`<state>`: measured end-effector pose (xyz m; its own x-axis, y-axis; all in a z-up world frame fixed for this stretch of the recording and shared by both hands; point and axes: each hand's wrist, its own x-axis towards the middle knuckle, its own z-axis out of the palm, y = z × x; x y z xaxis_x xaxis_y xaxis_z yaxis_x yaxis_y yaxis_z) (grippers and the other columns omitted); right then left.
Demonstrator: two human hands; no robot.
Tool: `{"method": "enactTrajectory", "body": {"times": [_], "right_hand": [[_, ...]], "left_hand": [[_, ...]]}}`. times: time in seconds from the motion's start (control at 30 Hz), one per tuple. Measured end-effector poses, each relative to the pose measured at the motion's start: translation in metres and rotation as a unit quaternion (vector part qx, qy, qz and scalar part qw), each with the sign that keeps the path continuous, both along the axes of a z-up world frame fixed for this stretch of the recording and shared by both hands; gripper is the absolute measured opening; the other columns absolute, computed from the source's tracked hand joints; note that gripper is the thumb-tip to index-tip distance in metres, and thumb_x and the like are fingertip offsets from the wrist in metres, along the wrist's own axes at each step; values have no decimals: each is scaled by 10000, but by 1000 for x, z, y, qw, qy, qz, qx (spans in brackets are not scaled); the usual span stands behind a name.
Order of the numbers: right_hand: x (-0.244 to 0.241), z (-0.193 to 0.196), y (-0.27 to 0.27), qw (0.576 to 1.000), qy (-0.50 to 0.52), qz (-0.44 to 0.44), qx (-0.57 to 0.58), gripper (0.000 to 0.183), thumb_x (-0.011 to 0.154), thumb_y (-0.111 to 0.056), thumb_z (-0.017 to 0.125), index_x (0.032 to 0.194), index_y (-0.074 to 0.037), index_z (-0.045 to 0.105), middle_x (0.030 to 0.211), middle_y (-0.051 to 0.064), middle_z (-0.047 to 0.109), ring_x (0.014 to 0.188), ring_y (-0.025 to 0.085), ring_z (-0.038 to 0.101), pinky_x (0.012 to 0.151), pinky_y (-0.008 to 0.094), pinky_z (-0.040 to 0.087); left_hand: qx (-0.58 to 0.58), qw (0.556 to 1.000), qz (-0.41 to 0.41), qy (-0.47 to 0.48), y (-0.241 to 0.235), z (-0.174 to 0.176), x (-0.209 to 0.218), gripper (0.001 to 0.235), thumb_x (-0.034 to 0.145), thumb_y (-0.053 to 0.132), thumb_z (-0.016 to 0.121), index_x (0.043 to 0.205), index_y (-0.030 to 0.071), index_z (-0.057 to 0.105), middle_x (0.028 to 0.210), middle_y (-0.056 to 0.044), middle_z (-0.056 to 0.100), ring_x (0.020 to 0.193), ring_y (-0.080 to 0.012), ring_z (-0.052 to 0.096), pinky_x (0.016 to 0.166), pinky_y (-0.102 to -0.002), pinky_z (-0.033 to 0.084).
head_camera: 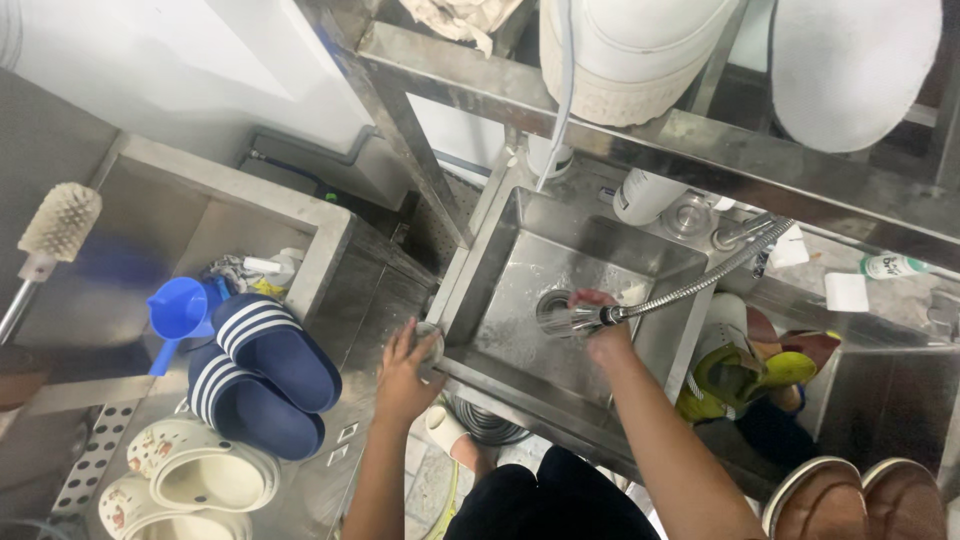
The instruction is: The person cleans a pair of colorful sneakers using a pressure washer, a sponge, and a cleaning solution. They scrub the shoes with a sponge and rinse them with water from a sink and a pressure washer.
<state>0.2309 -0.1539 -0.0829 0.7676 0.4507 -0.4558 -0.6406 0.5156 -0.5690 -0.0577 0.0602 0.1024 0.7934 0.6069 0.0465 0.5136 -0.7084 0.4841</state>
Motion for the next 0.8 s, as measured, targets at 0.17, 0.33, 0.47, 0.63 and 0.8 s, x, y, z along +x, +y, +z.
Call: {"method": "enactTrajectory", "body": {"times": [0.17,0.33,0.47,0.63,0.8], "right_hand": [[9,93,-75,957,-231,98,-147,329,873,24,615,1174,-102,658,1216,50,691,1068,181,674,901,374,586],[-5,174,-94,869,-347,283,-211,450,853,21,680,1262,-167,656,1333,-8,665,1149,142,664,947,335,591],[-15,181,-58,833,-434,243,-243,417,883,9,725,1277,-120,678,1273,35,673,1083,158,669,902,313,566],[-10,183,-39,836,-452,236,-201,376,892,13,708,1249,-99,671,1276,11,676,1130,122,641,947,267,549],[-11,188,-46,771,-568,219,-187,397,832,-34,791,1214,-84,698,1117,17,620,1074,139,629,948,279,533]], "left_hand": [[23,998,-53,-30,19,-15,-9,837,578,140,901,1348,312,622,1490,-80,523,1332,-374,486,1089,-474,444],[-34,999,-24,18,31,-3,1,978,537,128,907,1431,271,537,1412,-83,565,1269,-353,519,1064,-449,451],[-75,997,1,-12,29,7,3,1052,505,140,919,1460,191,480,1378,-119,571,1238,-377,512,1045,-451,439],[-80,993,11,-90,26,4,-4,1005,523,141,911,1441,128,502,1325,-152,584,1213,-379,526,1054,-467,421],[-111,985,14,-135,26,-4,-9,962,540,114,920,1415,123,520,1319,-130,593,1203,-340,538,1002,-452,471]]}}
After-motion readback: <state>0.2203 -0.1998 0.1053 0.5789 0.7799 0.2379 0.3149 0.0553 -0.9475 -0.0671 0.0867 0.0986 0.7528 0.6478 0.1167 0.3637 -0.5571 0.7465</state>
